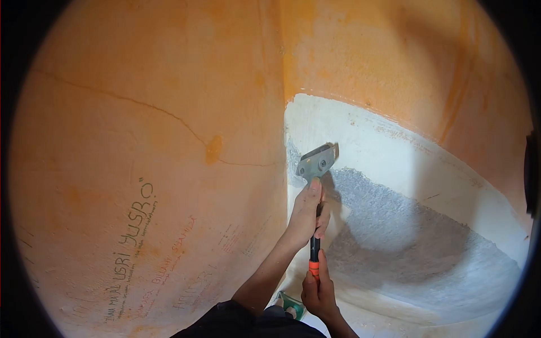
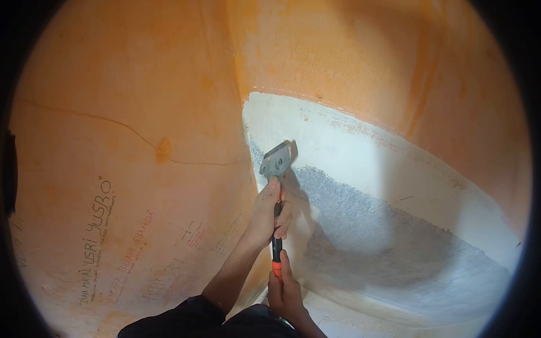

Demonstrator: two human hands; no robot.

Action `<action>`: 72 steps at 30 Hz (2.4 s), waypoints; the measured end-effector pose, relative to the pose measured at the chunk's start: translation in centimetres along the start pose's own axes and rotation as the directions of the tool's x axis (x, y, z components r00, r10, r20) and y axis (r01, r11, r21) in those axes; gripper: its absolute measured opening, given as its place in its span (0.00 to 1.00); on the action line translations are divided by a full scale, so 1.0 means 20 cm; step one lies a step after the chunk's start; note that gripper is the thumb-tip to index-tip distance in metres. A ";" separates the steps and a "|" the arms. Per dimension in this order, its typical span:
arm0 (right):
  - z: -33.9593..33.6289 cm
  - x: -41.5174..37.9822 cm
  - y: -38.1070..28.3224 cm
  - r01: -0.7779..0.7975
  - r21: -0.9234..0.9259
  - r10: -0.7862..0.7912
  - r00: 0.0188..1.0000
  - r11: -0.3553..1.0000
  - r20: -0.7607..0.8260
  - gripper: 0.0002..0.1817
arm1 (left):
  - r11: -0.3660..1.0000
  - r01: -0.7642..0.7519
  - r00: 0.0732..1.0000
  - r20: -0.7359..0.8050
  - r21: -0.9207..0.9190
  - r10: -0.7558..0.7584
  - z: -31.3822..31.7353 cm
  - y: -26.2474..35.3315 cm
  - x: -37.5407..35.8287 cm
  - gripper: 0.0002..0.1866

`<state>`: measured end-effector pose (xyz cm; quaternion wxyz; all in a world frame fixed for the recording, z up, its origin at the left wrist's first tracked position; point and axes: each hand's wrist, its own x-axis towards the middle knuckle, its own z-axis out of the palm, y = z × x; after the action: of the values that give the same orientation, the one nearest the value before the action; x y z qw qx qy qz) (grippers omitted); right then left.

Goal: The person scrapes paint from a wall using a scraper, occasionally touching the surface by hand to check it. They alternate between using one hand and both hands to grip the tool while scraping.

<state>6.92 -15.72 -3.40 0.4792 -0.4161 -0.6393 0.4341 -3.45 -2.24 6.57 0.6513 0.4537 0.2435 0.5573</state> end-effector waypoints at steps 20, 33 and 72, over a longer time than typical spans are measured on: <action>0.00 0.01 -0.04 -0.037 -0.005 0.037 0.999 0.999 0.013 0.35 | 1.000 -0.027 1.000 -0.009 0.011 0.027 -0.01 0.03 0.02 0.23; 0.09 0.03 0.00 0.046 -0.051 -0.049 0.997 0.998 -0.067 0.33 | 1.000 -0.025 1.000 0.008 -0.003 0.025 -0.06 0.05 0.03 0.23; 0.04 0.09 -0.16 0.091 -0.172 -0.098 0.995 0.981 -0.034 0.34 | 0.991 -0.052 0.997 0.053 -0.120 0.059 -0.02 0.15 0.06 0.23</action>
<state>5.36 -15.13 -0.07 0.4754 -0.4336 -0.6829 0.3460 -4.97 -1.11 9.20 0.6682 0.4364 0.1786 0.5755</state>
